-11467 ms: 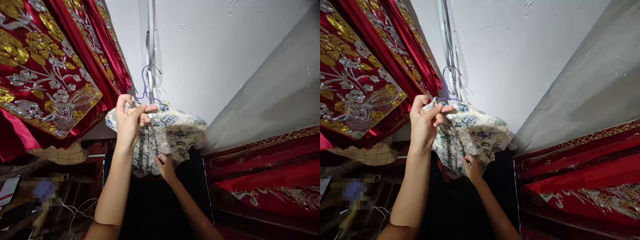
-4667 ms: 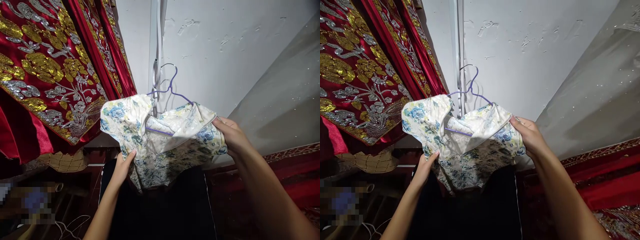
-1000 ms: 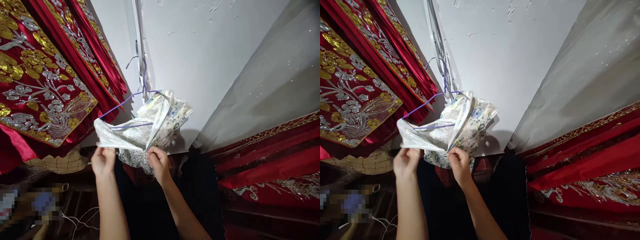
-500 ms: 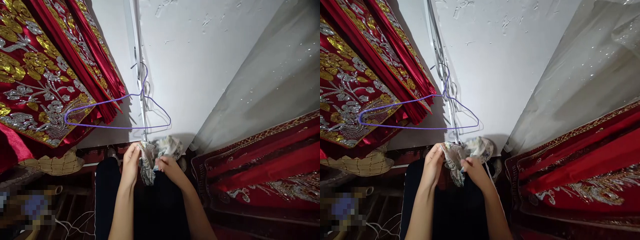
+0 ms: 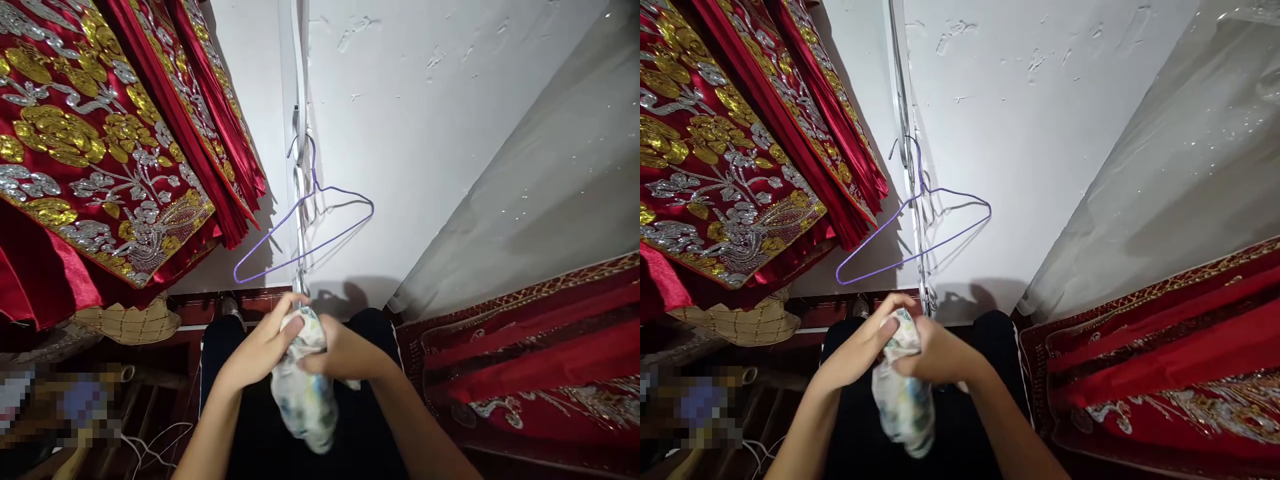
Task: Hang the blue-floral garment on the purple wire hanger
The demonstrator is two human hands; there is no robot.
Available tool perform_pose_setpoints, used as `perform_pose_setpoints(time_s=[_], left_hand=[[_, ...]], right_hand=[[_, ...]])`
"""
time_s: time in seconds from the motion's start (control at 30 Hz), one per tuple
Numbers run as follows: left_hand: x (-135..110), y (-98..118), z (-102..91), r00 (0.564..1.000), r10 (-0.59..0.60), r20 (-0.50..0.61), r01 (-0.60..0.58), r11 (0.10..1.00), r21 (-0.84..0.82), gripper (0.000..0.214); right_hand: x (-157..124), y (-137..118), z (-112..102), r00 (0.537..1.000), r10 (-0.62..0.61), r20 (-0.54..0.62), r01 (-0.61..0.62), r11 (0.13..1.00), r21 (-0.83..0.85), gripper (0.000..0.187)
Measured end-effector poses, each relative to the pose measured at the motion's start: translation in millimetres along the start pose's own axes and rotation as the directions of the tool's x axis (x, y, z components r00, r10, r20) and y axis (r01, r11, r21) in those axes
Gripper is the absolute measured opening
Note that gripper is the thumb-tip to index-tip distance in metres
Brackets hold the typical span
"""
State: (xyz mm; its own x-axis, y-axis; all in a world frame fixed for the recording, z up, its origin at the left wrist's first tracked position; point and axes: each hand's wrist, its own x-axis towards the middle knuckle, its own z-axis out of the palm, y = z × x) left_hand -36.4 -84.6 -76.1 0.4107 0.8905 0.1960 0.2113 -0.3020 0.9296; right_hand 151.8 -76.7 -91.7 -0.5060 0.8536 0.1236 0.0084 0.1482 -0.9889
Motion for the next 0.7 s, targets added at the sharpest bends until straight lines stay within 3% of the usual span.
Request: perform_pose_setpoints(time_s=[0.07, 0.1, 0.13, 0.2, 0.23, 0.27, 0.37, 0.43, 0.57, 0.63, 0.7], left_hand=[[-12, -13, -7.2, 0.970, -0.076, 0.231, 0.064, 0.996, 0.058, 0.028], [-18, -18, -10.3, 0.957, -0.104, 0.270, 0.078, 0.992, 0.103, 0.024], [-22, -22, -13.8, 0.959, -0.127, 0.252, 0.091, 0.985, 0.149, 0.020], [-29, -28, -24.4, 0.982, -0.161, 0.099, 0.133, 0.962, 0.240, 0.015], [-31, -28, -31.9, 0.985, -0.173, 0.014, 0.161, 0.940, 0.300, 0.013], [-32, -28, -40.9, 0.981, -0.189, -0.052, 0.194, 0.906, 0.375, 0.012], [-35, -21, -69.6, 0.964, -0.238, -0.123, 0.261, 0.735, 0.626, 0.013], [-36, -16, -84.7, 0.948, -0.294, -0.122, 0.282, 0.603, 0.746, 0.013], [-33, -6, -101.5, 0.889, -0.430, -0.158, 0.327, 0.354, 0.876, 0.011], [-25, 1, -107.8, 0.899, -0.399, -0.178, 0.319, 0.322, 0.891, 0.018], [-15, 9, -113.6, 0.935, -0.306, -0.181, 0.292, 0.369, 0.882, 0.024]], right_hand=[[12, -19, -18, 0.999, -0.033, 0.010, 0.034, 0.993, -0.113, 0.007], [20, -28, -27, 0.994, -0.095, -0.058, 0.084, 0.982, -0.170, 0.008], [30, -34, -36, 0.965, -0.187, -0.184, 0.144, 0.963, -0.226, 0.010], [52, -39, -52, 0.834, -0.355, -0.421, 0.228, 0.918, -0.323, 0.022], [64, -37, -60, 0.779, -0.400, -0.483, 0.248, 0.904, -0.348, 0.027], [76, -31, -66, 0.755, -0.412, -0.510, 0.256, 0.902, -0.349, 0.030], [101, -2, -83, 0.863, -0.272, -0.427, 0.152, 0.944, -0.294, 0.017], [106, 16, -91, 0.900, -0.183, -0.394, 0.066, 0.954, -0.293, 0.013], [90, 22, -101, 0.882, -0.173, -0.439, 0.011, 0.937, -0.348, 0.014], [77, 12, -103, 0.866, -0.161, -0.474, -0.033, 0.926, -0.376, 0.014], [66, 1, -105, 0.856, -0.148, -0.496, -0.066, 0.920, -0.387, 0.014]])
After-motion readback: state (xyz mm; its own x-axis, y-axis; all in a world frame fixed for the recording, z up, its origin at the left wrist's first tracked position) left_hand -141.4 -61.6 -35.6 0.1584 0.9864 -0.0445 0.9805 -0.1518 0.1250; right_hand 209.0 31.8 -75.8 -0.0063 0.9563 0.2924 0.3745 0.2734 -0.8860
